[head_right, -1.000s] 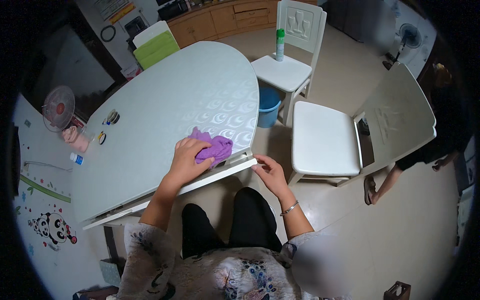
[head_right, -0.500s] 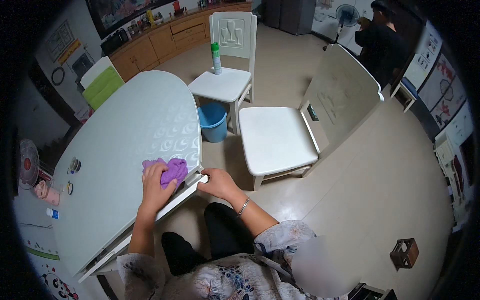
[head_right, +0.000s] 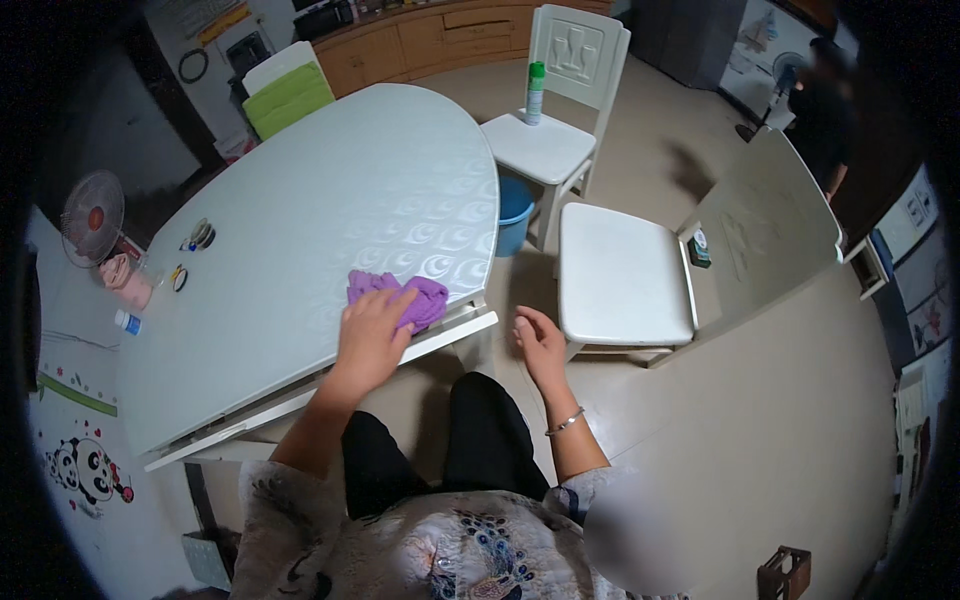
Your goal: The person wipes a white dining table with a purple cloth, moving items like a glass, a pink thermos, and small containers aside to clean underneath. The person cleans the tabletop and the table's edge and underside.
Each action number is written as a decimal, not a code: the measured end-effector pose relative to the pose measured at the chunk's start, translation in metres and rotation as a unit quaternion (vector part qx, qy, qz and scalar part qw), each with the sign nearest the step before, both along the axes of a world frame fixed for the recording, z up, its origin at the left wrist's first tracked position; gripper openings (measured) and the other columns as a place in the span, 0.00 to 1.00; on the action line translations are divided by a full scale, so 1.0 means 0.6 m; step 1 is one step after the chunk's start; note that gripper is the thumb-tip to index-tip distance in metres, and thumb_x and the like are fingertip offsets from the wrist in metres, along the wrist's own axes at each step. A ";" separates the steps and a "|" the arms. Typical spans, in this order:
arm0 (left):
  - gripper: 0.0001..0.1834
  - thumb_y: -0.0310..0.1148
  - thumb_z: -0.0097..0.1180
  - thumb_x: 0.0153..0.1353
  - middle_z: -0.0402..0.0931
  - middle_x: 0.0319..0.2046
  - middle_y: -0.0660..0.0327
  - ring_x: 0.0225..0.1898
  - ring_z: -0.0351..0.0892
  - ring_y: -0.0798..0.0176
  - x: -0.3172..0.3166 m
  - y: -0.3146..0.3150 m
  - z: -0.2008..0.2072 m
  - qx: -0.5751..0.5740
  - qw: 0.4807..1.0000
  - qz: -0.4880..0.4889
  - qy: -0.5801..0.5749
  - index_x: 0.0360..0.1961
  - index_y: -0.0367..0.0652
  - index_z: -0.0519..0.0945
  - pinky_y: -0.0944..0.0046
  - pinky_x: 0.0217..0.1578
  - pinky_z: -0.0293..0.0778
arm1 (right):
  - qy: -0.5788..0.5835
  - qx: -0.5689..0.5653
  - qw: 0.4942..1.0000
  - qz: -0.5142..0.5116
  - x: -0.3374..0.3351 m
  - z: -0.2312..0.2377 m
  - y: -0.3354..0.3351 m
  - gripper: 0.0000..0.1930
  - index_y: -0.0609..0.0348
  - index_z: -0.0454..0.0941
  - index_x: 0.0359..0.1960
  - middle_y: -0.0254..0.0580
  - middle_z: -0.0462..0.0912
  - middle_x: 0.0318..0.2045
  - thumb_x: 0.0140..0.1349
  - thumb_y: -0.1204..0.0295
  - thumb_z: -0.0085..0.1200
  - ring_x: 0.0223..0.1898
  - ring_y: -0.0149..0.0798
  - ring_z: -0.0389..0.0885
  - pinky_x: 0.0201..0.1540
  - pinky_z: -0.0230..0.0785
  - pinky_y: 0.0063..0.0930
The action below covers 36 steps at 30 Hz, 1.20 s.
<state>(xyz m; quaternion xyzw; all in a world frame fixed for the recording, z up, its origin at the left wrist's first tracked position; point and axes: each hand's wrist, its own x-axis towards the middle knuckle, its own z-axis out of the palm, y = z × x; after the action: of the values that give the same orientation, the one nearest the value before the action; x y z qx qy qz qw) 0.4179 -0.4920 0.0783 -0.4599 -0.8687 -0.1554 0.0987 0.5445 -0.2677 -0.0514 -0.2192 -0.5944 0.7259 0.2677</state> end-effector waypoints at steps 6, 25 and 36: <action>0.28 0.38 0.47 0.65 0.61 0.65 0.51 0.68 0.55 0.47 -0.027 0.098 -0.018 -0.004 0.997 -0.052 -0.051 0.67 0.49 0.62 0.42 0.65 0.50 | 0.022 -0.038 0.999 -0.020 -0.004 0.002 0.018 0.13 0.62 0.77 0.49 0.38 0.82 0.41 0.68 0.69 0.51 0.34 0.26 0.79 0.35 0.71 0.17; 0.30 0.48 0.37 0.69 0.54 0.70 0.56 0.72 0.46 0.47 -0.453 0.189 -0.020 -0.075 0.954 0.265 -0.116 0.71 0.57 0.53 0.39 0.66 0.47 | -0.010 -0.023 0.991 -0.128 0.115 -0.007 0.092 0.12 0.65 0.77 0.47 0.43 0.82 0.39 0.69 0.71 0.50 0.32 0.28 0.78 0.35 0.73 0.19; 0.32 0.47 0.43 0.67 0.52 0.70 0.54 0.72 0.46 0.48 -0.364 -0.105 -0.013 -0.073 0.965 0.220 -0.122 0.71 0.56 0.56 0.46 0.69 0.43 | 0.016 0.027 0.999 -0.021 -0.039 0.061 0.049 0.13 0.64 0.77 0.50 0.36 0.81 0.41 0.67 0.71 0.51 0.39 0.28 0.78 0.43 0.71 0.20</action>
<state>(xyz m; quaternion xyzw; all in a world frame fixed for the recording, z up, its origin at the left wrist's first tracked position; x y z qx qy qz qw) 0.1996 -0.5553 0.0706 -0.2406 -0.9630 -0.1208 -0.0105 0.5214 -0.2380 -0.0150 -0.2128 -0.6044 0.7075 0.2982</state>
